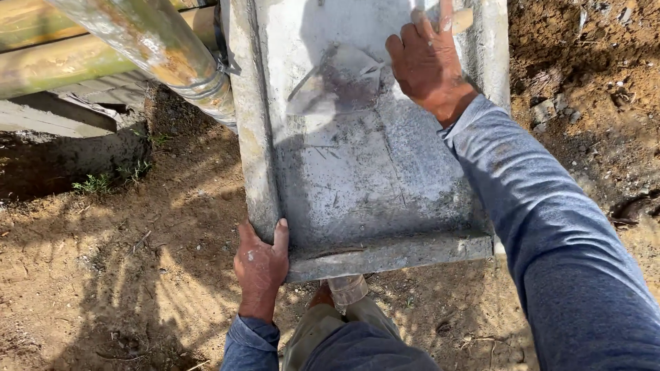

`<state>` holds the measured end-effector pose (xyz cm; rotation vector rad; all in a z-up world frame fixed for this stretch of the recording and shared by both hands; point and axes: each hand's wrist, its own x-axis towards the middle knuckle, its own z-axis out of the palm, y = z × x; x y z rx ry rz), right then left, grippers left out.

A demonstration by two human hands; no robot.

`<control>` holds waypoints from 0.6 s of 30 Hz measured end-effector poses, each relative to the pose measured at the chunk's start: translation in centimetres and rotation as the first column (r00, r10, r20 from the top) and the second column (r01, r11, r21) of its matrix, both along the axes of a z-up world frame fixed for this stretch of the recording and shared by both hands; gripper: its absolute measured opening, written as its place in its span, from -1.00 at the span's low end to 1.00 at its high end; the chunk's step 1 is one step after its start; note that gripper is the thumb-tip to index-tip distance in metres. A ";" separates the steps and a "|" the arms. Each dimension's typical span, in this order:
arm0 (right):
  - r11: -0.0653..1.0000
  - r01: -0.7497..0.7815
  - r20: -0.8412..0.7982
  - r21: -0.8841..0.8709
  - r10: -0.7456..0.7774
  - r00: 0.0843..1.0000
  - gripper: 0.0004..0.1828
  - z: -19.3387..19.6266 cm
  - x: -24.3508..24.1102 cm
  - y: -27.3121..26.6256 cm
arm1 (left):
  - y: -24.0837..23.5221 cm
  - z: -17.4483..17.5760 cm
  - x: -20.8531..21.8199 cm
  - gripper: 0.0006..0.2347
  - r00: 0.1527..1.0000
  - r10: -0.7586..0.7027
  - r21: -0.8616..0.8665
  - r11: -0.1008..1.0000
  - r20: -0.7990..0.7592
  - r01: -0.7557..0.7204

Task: Apply mortar to the base of a concrete structure using a trowel.

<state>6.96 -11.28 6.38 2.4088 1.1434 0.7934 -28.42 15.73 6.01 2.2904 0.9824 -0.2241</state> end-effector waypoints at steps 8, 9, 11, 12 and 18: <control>0.907 0.397 -0.767 -0.141 -0.353 0.535 -0.40 3.5 -4.3 -4.9 | -0.3 0.4 -0.3 -0.47 0.991 0.015 0.048 0.999 0.130 -0.021; 0.864 0.463 -0.796 -0.198 -0.418 0.439 -0.36 3.1 -3.8 -6.0 | -0.3 0.4 -0.2 -0.48 0.991 0.010 0.037 0.999 0.133 -0.016; 0.862 0.474 -0.775 -0.179 -0.420 0.472 -0.39 4.8 -3.8 -5.6 | -0.3 0.4 -0.2 -0.49 0.989 0.014 0.032 0.999 0.150 -0.019; 0.856 0.490 -0.751 -0.162 -0.430 0.502 -0.43 5.7 -3.8 -5.4 | -0.4 0.5 -0.2 -0.50 0.986 0.011 0.023 1.000 0.167 -0.015; 0.933 0.348 -0.590 0.089 -0.231 0.773 -0.50 5.5 -2.3 -1.8 | 0.0 0.0 -0.1 -0.48 0.985 0.024 -0.003 1.000 0.173 -0.024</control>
